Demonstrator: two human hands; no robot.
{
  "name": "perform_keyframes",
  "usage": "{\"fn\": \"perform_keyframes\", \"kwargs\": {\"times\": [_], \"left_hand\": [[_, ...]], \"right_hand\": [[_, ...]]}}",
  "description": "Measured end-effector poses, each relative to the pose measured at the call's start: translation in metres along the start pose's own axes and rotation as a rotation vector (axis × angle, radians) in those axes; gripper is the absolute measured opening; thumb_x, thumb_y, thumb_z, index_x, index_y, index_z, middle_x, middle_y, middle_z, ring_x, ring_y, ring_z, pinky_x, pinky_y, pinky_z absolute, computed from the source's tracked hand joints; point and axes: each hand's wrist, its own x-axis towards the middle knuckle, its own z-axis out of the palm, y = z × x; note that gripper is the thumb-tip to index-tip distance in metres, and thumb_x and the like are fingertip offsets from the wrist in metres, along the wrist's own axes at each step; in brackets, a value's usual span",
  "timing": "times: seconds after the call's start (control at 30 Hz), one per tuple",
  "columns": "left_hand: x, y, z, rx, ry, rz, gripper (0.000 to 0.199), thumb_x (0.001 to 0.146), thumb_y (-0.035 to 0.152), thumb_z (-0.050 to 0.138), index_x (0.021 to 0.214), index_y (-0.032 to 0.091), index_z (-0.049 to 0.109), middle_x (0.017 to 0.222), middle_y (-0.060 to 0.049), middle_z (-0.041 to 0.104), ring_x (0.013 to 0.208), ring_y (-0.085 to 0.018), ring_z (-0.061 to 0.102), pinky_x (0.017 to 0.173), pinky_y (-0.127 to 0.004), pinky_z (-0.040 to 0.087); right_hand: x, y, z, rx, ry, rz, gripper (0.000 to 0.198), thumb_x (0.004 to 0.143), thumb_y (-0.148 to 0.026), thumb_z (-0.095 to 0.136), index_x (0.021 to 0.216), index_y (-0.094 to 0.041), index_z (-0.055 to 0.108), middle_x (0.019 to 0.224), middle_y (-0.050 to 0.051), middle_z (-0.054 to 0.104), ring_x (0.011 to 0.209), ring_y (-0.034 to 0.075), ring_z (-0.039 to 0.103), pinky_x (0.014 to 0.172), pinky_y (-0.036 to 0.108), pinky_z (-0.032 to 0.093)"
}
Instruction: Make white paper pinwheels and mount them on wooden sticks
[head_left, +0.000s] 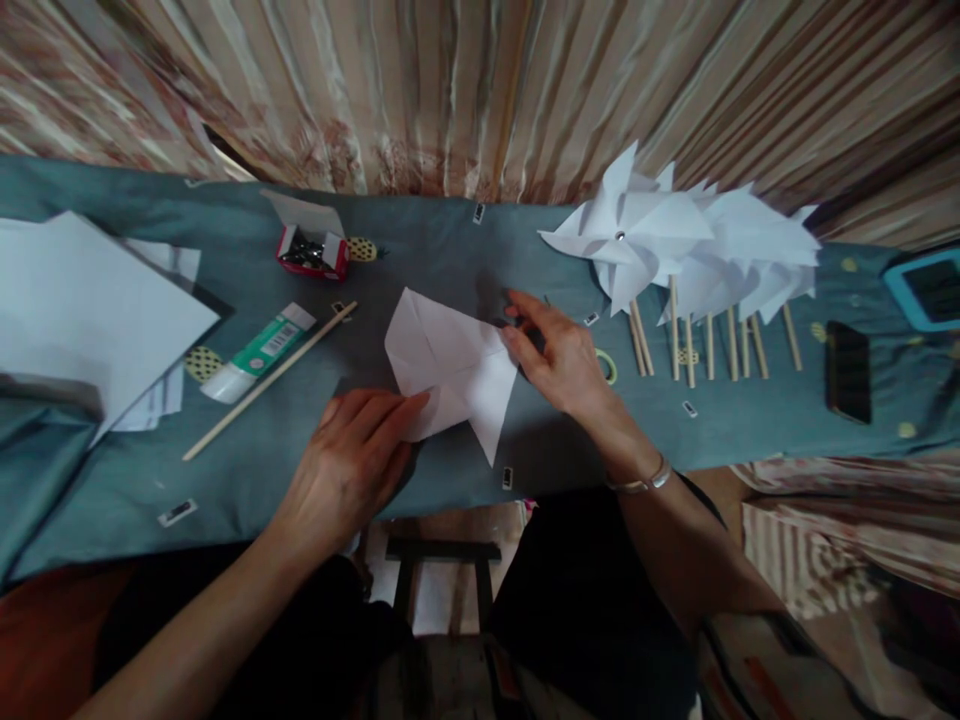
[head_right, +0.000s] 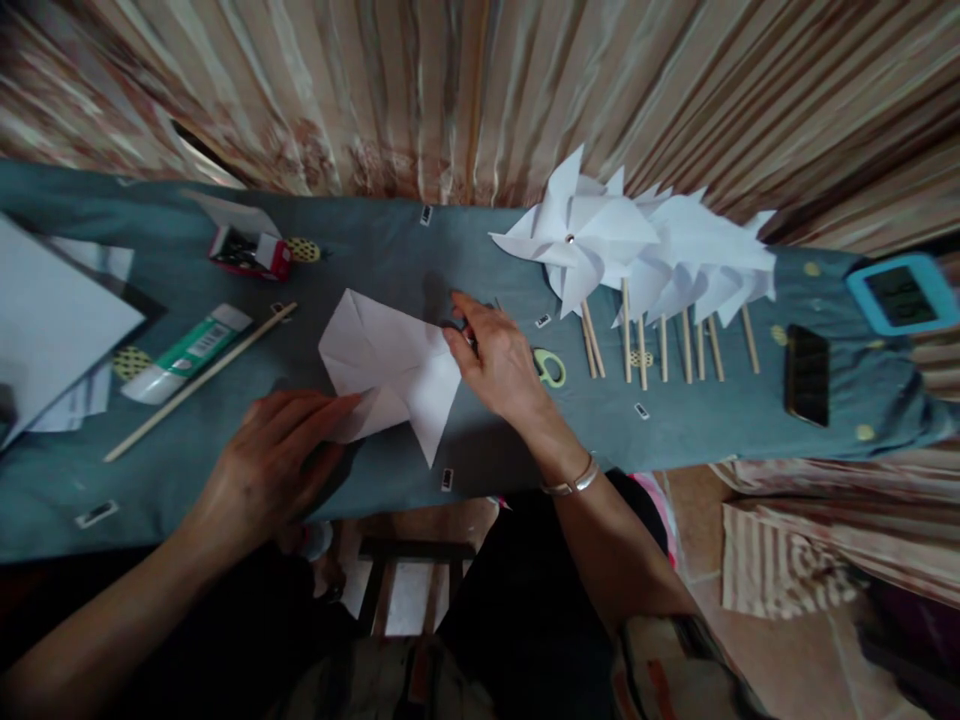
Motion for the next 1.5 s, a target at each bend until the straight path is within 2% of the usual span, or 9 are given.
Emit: {"fn": "perform_keyframes", "kwargs": {"times": [0.23,0.47,0.63,0.73,0.97,1.13,1.27,1.37,1.5], "left_hand": [[0.001,-0.011,-0.005,0.032,0.034,-0.046,0.045,0.088,0.009,0.053,0.132,0.015,0.053,0.107,-0.013,0.068,0.102,-0.030,0.061,0.084,-0.046,0.054],[0.003,-0.020,-0.011,0.024,0.041,-0.074,0.053,0.088,0.010,0.054,0.138,0.023,0.049,0.113,-0.011,0.065,0.108,-0.032,0.060,0.089,-0.052,0.054],[0.004,-0.006,-0.020,0.026,0.048,-0.064,0.050,0.090,0.007,0.053,0.139,0.017,0.045,0.126,-0.014,0.060,0.121,-0.032,0.054,0.099,-0.053,0.049],[0.004,0.009,-0.017,0.014,0.063,0.020,0.040,0.091,0.013,0.058,0.131,0.015,0.050,0.118,-0.012,0.064,0.112,-0.029,0.059,0.092,-0.046,0.052],[0.008,0.022,0.000,-0.005,0.017,0.121,0.024,0.091,0.017,0.062,0.114,0.014,0.062,0.104,-0.012,0.071,0.098,-0.027,0.065,0.080,-0.040,0.054],[0.016,0.018,0.009,0.065,-0.018,0.098,0.020,0.093,0.020,0.059,0.112,0.015,0.064,0.102,-0.012,0.071,0.095,-0.028,0.065,0.077,-0.041,0.054],[0.022,0.017,0.012,0.057,-0.052,0.097,0.013,0.094,0.021,0.058,0.104,0.016,0.065,0.096,-0.010,0.071,0.086,-0.025,0.064,0.073,-0.039,0.055],[0.025,0.017,0.013,0.035,-0.040,0.101,0.011,0.094,0.019,0.057,0.097,0.015,0.066,0.092,-0.009,0.070,0.083,-0.023,0.063,0.071,-0.036,0.056],[0.027,0.017,0.013,0.032,-0.030,0.115,0.015,0.097,0.018,0.052,0.094,0.015,0.067,0.090,-0.008,0.070,0.080,-0.020,0.062,0.071,-0.035,0.057]], "right_hand": [[-0.002,0.001,0.000,0.266,-0.061,0.169,0.043,0.083,-0.035,0.068,0.123,-0.019,0.066,0.098,0.003,0.076,0.067,0.013,0.062,0.069,0.030,0.053],[-0.006,0.004,0.008,0.503,-0.127,0.264,0.043,0.076,-0.031,0.073,0.117,-0.018,0.068,0.074,-0.002,0.073,0.061,0.011,0.061,0.062,0.026,0.049],[-0.016,0.003,0.006,0.538,-0.054,0.359,0.048,0.073,-0.032,0.075,0.117,-0.015,0.067,0.073,-0.001,0.073,0.060,0.012,0.064,0.060,0.027,0.051],[-0.024,0.002,0.005,0.562,-0.044,0.411,0.046,0.072,-0.031,0.075,0.115,-0.016,0.067,0.073,-0.001,0.074,0.060,0.013,0.067,0.060,0.028,0.055],[-0.040,-0.004,-0.003,0.586,-0.207,0.466,0.046,0.073,-0.035,0.076,0.114,-0.018,0.064,0.068,0.000,0.074,0.056,0.017,0.070,0.055,0.030,0.057],[-0.044,-0.005,-0.011,0.398,-0.146,0.366,0.036,0.081,-0.034,0.070,0.112,-0.018,0.066,0.069,0.000,0.073,0.055,0.015,0.066,0.055,0.029,0.054],[-0.044,-0.011,-0.016,0.294,-0.041,0.205,0.021,0.086,-0.028,0.065,0.105,-0.021,0.072,0.089,0.004,0.077,0.076,0.017,0.071,0.074,0.034,0.058],[-0.045,-0.016,-0.016,0.269,-0.076,0.069,0.022,0.089,-0.022,0.061,0.108,-0.021,0.073,0.103,0.006,0.076,0.093,0.019,0.071,0.089,0.038,0.057],[-0.046,-0.016,-0.014,0.229,-0.119,-0.037,0.026,0.092,-0.017,0.056,0.111,-0.022,0.072,0.111,0.006,0.076,0.106,0.020,0.070,0.095,0.041,0.055]]}}
